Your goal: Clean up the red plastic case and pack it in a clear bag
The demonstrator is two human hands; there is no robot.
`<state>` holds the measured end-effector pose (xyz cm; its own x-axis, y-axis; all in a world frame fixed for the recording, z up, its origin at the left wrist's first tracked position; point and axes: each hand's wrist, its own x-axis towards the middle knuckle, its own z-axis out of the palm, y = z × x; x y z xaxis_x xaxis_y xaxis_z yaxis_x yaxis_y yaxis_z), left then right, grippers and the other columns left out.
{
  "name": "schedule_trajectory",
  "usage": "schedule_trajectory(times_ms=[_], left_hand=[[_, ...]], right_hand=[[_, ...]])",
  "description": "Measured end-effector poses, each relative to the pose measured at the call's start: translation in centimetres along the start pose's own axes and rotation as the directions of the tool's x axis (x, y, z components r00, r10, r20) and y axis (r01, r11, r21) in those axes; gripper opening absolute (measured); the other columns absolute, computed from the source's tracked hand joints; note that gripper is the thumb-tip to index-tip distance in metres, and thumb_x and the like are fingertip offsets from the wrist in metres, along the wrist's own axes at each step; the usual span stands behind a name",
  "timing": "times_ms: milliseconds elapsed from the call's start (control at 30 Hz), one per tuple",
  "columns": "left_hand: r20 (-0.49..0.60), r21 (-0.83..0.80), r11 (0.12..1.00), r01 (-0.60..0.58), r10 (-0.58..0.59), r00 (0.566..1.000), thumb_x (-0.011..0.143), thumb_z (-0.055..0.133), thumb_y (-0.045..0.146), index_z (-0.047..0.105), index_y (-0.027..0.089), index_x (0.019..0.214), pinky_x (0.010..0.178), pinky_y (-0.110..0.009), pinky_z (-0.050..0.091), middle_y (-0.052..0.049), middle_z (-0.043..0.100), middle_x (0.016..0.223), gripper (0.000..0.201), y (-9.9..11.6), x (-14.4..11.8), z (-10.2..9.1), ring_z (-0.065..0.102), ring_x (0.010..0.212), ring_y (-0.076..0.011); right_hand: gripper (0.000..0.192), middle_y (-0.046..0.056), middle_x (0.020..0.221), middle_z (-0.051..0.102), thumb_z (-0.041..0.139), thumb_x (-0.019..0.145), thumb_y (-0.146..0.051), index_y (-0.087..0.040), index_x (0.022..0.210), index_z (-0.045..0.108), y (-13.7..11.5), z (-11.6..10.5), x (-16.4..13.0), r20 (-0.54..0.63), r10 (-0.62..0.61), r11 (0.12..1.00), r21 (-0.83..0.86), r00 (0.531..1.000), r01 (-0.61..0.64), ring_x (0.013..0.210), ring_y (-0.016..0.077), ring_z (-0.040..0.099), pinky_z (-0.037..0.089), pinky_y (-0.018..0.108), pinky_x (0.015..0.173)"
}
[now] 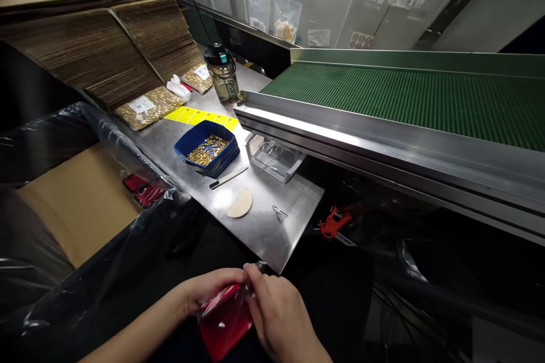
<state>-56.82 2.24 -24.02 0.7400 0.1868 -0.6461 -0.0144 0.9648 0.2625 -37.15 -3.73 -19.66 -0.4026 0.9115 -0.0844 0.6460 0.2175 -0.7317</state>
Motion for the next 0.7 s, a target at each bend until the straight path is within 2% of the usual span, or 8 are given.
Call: schedule_trajectory(times_ms=[133,233,333,400,467,567,633,700], left_hand=[[0.031,0.122,0.993,0.003,-0.007,0.999,0.069,0.091,0.049,0.075,0.011,0.076,0.063,-0.021,0.045,-0.003,0.071,0.072,0.041,0.0,0.8,0.0,0.059,0.062,-0.0132],[0.068,0.172,0.984,-0.046,0.035,0.997,0.075,0.086,0.057,0.076,0.012,0.090,0.071,-0.024,0.048,-0.005,0.072,0.084,0.049,0.0,0.4,0.5,0.061,0.071,-0.0151],[0.086,0.215,0.966,-0.141,0.125,0.988,0.073,0.091,0.051,0.073,0.015,0.110,0.079,-0.025,0.048,-0.004,0.070,0.097,0.054,-0.1,-0.8,1.2,0.062,0.082,-0.0157],[0.099,0.243,0.949,-0.203,0.184,0.978,0.071,0.094,0.045,0.069,0.017,0.116,0.083,-0.026,0.048,-0.004,0.069,0.102,0.058,-0.1,-1.7,1.6,0.062,0.088,-0.0166],[0.126,0.261,0.934,-0.242,0.216,0.968,0.069,0.095,0.043,0.068,0.017,0.116,0.082,-0.027,0.048,-0.004,0.069,0.101,0.060,-0.1,-2.3,1.8,0.061,0.089,-0.0179],[0.184,0.289,0.912,-0.292,0.247,0.951,0.069,0.094,0.043,0.064,0.017,0.116,0.075,-0.027,0.048,-0.005,0.068,0.099,0.061,-0.2,-3.0,1.8,0.060,0.085,-0.0181],[0.199,0.330,0.878,-0.347,0.294,0.935,0.071,0.092,0.040,0.060,0.019,0.122,0.075,-0.027,0.048,-0.005,0.067,0.102,0.063,-0.2,-3.3,1.8,0.060,0.085,-0.0183],[0.173,0.403,0.832,-0.380,0.339,0.925,0.072,0.092,0.034,0.051,0.023,0.137,0.076,-0.028,0.049,-0.005,0.067,0.106,0.078,-0.3,-3.9,1.9,0.062,0.089,-0.0194]], right_hand=[[0.020,0.004,0.087,0.065,0.052,0.095,-0.013,-0.021,0.108,0.064,1.5,0.1,0.5,-0.071,-0.116,0.922,-0.378,0.991,0.081,0.073,0.0240,0.059,0.041,0.036,0.067],[0.022,0.004,0.074,0.062,0.050,0.090,-0.007,-0.021,0.077,0.061,1.8,0.0,0.4,-0.140,-0.084,0.874,-0.486,0.987,0.006,0.064,0.0227,0.057,0.034,0.036,0.061],[0.021,0.004,0.073,0.067,0.050,0.094,-0.013,-0.020,0.079,0.064,1.1,-0.7,0.2,-0.029,0.158,0.932,-0.326,0.987,-0.158,0.060,0.0205,0.059,0.028,0.033,0.056],[0.026,0.003,0.074,0.069,0.048,0.101,-0.024,-0.020,0.082,0.065,0.4,-1.5,0.2,0.179,0.293,0.954,0.006,0.939,-0.299,0.059,0.0174,0.061,0.031,0.028,0.055],[0.032,0.001,0.071,0.069,0.048,0.103,-0.036,-0.019,0.083,0.065,0.0,-2.1,0.4,0.430,0.303,0.774,0.409,0.851,-0.483,0.057,0.0137,0.061,0.037,0.023,0.055],[0.032,0.002,0.068,0.066,0.064,0.094,-0.043,-0.013,0.084,0.067,-0.1,-2.2,0.4,0.632,0.190,0.260,0.705,0.751,-0.659,0.052,0.0094,0.060,0.044,0.019,0.054],[0.031,0.005,0.074,0.068,0.074,0.087,-0.040,-0.009,0.087,0.069,0.0,-1.9,0.1,0.627,0.167,0.032,0.768,0.761,-0.640,0.056,0.0089,0.063,0.047,0.018,0.057],[0.033,0.008,0.082,0.070,0.078,0.086,-0.040,-0.008,0.092,0.069,0.1,-1.3,-0.4,0.584,0.174,-0.064,0.810,0.793,-0.583,0.064,0.0102,0.066,0.049,0.019,0.062]])
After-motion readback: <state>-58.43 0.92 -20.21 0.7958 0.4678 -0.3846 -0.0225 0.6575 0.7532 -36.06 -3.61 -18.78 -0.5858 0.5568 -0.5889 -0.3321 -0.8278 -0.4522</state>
